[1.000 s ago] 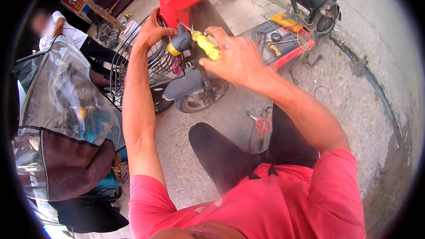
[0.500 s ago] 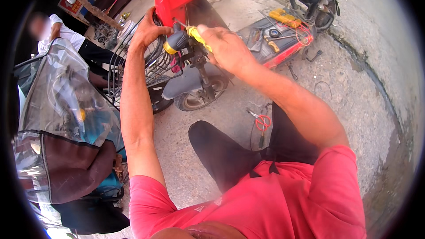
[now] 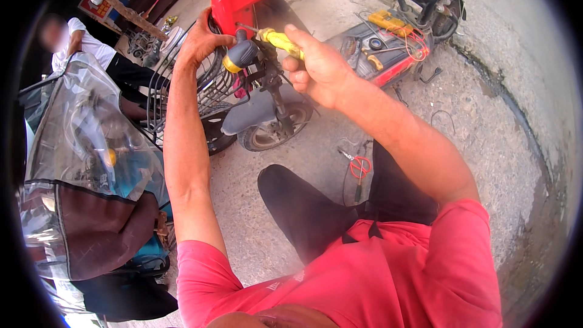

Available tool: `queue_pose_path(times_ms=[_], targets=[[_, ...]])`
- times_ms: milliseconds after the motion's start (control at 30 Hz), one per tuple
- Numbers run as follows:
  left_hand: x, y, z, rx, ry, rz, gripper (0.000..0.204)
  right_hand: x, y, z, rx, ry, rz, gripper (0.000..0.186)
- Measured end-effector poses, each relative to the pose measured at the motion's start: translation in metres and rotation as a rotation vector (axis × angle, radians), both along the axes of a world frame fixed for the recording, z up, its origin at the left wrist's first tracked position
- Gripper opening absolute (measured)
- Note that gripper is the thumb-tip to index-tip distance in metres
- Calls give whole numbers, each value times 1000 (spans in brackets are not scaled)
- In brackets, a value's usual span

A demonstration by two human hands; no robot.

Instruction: The person repairs a small electric bicycle, applying a yellow substance to a wire and using a screwdriver to reattach a plastic housing part near the handlebars.

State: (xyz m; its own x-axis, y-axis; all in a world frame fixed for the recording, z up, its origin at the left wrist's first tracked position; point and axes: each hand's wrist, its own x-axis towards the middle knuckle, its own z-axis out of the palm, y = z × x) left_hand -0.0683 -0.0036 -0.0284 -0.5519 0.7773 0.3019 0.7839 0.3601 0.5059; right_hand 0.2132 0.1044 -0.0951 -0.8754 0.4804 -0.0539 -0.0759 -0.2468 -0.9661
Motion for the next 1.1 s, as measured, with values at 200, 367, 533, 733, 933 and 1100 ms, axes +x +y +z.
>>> queue_pose_path(times_ms=[200,367,533,733,933,1100], targets=[[-2,1,0,-16,-8,-1,115,0,-5,-12,1196,50,-430,61],[2,-1,2,4,-20,-8,115,5,-5,-3,1345,-66,-347,56],[-5,-1,-3,-4,-20,0,116,0,-11,18,-419,16,128,44],[-3,1,0,-12,-16,-5,117,1,4,9,393,43,-84,54],[-5,-1,-2,-12,-3,-9,117,14,-10,16,1291,-117,-173,71],[-7,1,-3,7,23,-20,118,0,-2,3,-206,-23,205,55]])
